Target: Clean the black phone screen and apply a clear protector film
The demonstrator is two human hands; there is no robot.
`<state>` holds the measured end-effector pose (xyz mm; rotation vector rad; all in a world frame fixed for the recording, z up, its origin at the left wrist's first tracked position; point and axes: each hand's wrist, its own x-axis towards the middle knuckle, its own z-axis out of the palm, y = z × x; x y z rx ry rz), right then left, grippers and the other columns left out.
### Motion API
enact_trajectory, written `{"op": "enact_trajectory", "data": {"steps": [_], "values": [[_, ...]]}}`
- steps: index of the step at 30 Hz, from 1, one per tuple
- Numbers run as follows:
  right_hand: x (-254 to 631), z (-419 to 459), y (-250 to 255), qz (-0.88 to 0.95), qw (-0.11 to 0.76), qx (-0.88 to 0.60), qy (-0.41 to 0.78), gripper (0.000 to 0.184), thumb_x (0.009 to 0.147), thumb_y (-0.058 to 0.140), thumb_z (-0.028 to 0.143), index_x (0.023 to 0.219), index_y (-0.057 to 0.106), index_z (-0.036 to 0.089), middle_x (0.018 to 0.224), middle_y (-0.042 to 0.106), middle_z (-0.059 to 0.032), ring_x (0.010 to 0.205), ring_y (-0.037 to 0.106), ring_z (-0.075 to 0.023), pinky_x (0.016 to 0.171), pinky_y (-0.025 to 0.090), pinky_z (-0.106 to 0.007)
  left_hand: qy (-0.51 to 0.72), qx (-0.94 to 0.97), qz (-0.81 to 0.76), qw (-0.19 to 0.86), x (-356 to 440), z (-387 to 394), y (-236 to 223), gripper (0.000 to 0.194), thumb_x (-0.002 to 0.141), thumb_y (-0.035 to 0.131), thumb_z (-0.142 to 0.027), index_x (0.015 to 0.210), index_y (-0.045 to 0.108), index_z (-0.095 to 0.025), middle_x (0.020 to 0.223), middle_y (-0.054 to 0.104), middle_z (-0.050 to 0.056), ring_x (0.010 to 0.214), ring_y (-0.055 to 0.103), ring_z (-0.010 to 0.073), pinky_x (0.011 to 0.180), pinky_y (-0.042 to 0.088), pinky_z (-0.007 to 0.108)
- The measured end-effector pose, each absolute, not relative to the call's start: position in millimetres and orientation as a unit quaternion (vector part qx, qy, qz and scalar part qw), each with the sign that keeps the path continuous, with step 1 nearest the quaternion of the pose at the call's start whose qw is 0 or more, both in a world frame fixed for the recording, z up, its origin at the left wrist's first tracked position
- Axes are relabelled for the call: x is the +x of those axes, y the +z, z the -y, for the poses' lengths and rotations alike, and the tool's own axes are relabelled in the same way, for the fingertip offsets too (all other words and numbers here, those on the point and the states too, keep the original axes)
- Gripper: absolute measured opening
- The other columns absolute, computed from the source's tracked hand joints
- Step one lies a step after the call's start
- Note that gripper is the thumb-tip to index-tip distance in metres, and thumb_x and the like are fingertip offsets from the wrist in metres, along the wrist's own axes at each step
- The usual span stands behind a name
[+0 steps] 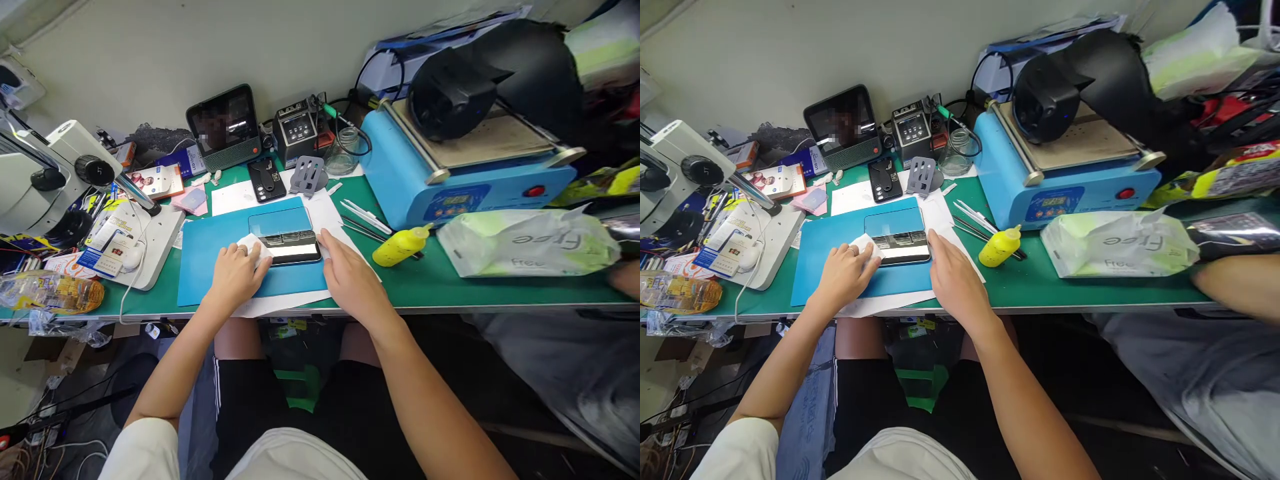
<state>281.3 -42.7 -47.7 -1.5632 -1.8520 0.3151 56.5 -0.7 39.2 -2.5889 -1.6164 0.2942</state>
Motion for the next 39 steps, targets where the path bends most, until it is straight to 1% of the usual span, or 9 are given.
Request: {"op": "enact_trajectory", "data": {"steps": [4,7,11,18,23,28,31,36,39], "values": [[279.6,41.0,-49.4,0.709,0.349,-0.602,0.116,0.059,0.104,0.030,0.018,0.161,0.036,0.006,0.153,0.060,-0.0231,0.143,0.057,-0.0326,0.119,0.049,-0.054,0.076,-0.864,0.497,0.035,80.3,-10.5,35.8,0.060,0.112,0.034,-0.054,0.142,0.060,-0.008,0.114,0.074,0.018,0.115,0.063,0.0330,0.090,0.040,0.040],[279.6,40.8,-51.3,0.710,0.351,-0.599,0.114,0.059,0.104,0.029,0.018,0.162,0.034,0.008,0.152,0.060,-0.0224,0.143,0.056,-0.0324,0.118,0.050,-0.055,0.070,-0.886,0.459,0.024,105.0,-17.9,33.1,0.069,0.107,0.041,-0.065,0.133,0.063,-0.006,0.113,0.074,0.019,0.117,0.063,0.0343,0.092,0.040,0.041],[281.0,41.6,-52.4,0.697,0.358,-0.613,0.108,0.061,0.102,0.030,0.017,0.163,0.033,0.012,0.149,0.062,-0.0213,0.140,0.058,-0.0332,0.114,0.052,-0.057,0.067,-0.909,0.410,0.018,128.1,-22.5,29.1,0.084,0.098,0.050,-0.076,0.136,0.059,-0.001,0.114,0.073,0.021,0.117,0.061,0.0360,0.095,0.040,0.042],[282.3,42.5,-52.2,0.690,0.360,-0.619,0.104,0.061,0.102,0.031,0.019,0.163,0.035,0.015,0.144,0.064,-0.0191,0.134,0.062,-0.0326,0.112,0.053,-0.056,0.077,-0.926,0.369,0.025,129.2,-15.8,28.1,0.075,0.104,0.044,-0.070,0.149,0.051,-0.010,0.118,0.071,0.018,0.115,0.060,0.0346,0.092,0.039,0.042],[283.1,43.2,-50.6,0.706,0.360,-0.601,0.108,0.062,0.104,0.031,0.022,0.165,0.032,0.018,0.147,0.064,-0.0176,0.139,0.058,-0.0328,0.114,0.052,-0.058,0.081,-0.930,0.356,0.033,117.5,-2.8,28.5,0.070,0.104,0.045,-0.068,0.150,0.052,-0.016,0.111,0.072,0.017,0.111,0.060,0.0341,0.091,0.037,0.041],[283.4,45.0,-47.1,0.708,0.355,-0.600,0.114,0.060,0.105,0.029,0.023,0.165,0.033,0.015,0.147,0.064,-0.0181,0.140,0.057,-0.0321,0.115,0.051,-0.057,0.073,-0.918,0.390,0.021,88.7,9.0,30.3,0.065,0.106,0.042,-0.065,0.152,0.053,-0.021,0.112,0.072,0.015,0.109,0.060,0.0318,0.090,0.038,0.040],[283.1,45.6,-46.3,0.706,0.348,-0.606,0.114,0.060,0.105,0.029,0.023,0.165,0.033,0.014,0.147,0.064,-0.0181,0.141,0.057,-0.0323,0.116,0.050,-0.057,0.080,-0.899,0.430,0.023,64.4,11.8,32.3,0.063,0.108,0.039,-0.063,0.154,0.054,-0.022,0.109,0.072,0.015,0.109,0.060,0.0317,0.088,0.038,0.040],[282.0,46.0,-46.7,0.704,0.347,-0.610,0.114,0.060,0.105,0.029,0.022,0.164,0.035,0.013,0.147,0.064,-0.0185,0.141,0.057,-0.0333,0.116,0.050,-0.058,0.093,-0.870,0.482,0.032,34.7,15.2,35.0,0.061,0.108,0.042,-0.061,0.154,0.055,-0.023,0.111,0.071,0.014,0.109,0.060,0.0317,0.086,0.038,0.040],[281.8,46.2,-47.0,0.704,0.352,-0.607,0.113,0.061,0.105,0.030,0.023,0.165,0.033,0.017,0.148,0.064,-0.0174,0.140,0.058,-0.0336,0.116,0.051,-0.059,0.095,-0.862,0.496,0.035,32.0,15.4,35.0,0.062,0.108,0.042,-0.062,0.154,0.055,-0.022,0.112,0.072,0.014,0.110,0.060,0.0317,0.086,0.038,0.040]]}}
